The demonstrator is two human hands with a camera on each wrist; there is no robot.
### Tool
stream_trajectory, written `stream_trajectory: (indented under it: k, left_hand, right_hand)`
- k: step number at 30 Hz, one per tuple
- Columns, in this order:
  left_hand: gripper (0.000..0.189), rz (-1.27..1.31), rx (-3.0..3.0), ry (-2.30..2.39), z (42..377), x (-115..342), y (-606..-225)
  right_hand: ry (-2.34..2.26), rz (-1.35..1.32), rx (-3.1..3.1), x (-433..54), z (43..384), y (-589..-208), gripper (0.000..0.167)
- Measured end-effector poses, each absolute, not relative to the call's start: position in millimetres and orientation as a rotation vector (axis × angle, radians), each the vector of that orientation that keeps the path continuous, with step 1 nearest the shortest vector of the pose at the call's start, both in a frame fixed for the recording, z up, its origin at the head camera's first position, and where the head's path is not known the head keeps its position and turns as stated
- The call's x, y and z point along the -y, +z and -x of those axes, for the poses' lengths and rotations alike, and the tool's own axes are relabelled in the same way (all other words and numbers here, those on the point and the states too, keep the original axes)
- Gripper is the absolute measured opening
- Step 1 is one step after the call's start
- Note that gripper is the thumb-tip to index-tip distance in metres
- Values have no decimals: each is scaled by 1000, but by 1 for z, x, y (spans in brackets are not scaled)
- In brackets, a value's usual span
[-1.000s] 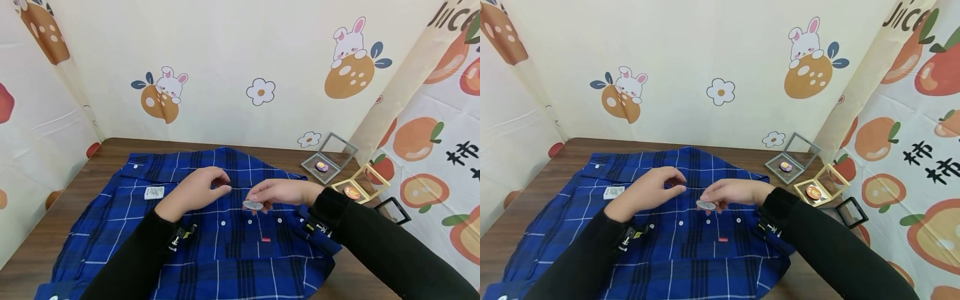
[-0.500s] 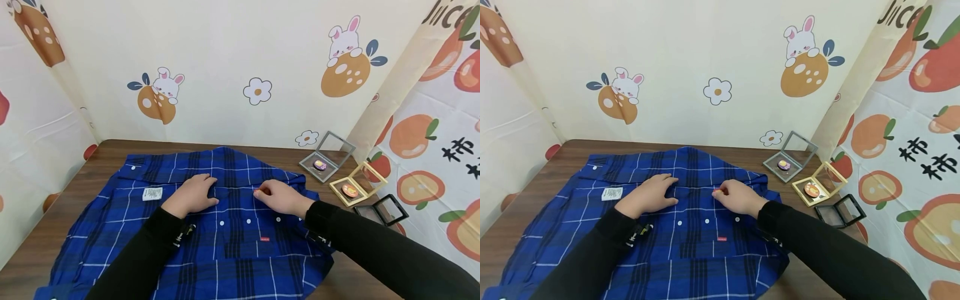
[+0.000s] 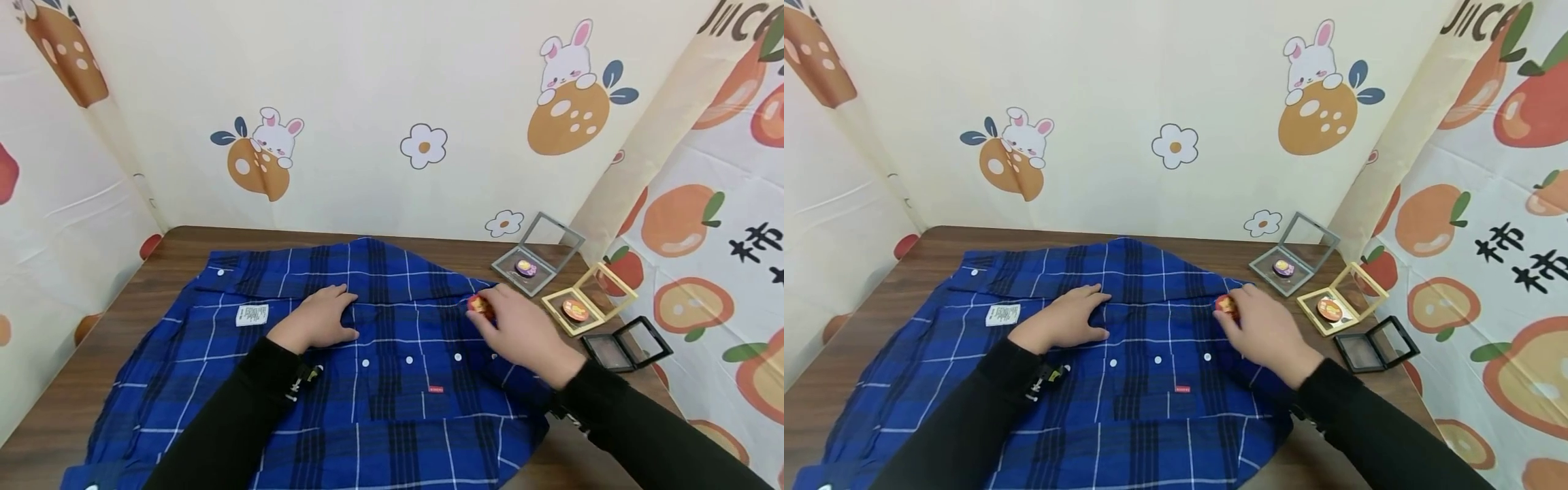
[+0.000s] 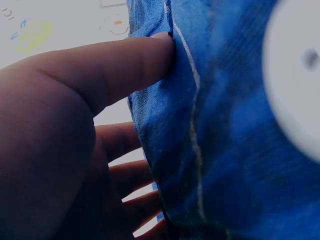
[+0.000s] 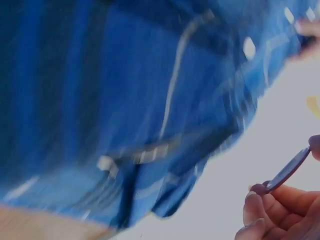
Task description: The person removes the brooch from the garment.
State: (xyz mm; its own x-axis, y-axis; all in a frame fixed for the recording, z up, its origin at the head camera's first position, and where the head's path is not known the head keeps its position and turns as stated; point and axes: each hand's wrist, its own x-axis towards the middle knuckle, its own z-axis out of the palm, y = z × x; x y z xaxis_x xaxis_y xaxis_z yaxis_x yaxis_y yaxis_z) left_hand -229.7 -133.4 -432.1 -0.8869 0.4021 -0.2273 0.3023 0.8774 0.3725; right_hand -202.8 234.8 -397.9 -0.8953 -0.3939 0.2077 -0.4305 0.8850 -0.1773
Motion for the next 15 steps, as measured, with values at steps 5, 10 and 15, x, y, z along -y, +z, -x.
stream_trajectory:
  k: [5,10,15]
  left_hand:
    - [77,-514,-2722,471,232,133,-434]
    - [79,-506,-2679,505,233,136,-435]
    - [79,-503,-2668,513,233,137,-434]
  right_hand:
    - [413,-433,2911,-276,194,-380,48]
    - [437,-241,2914,-314,185,-366,54]
    - [351,-160,2872,-345,177,-359,49]
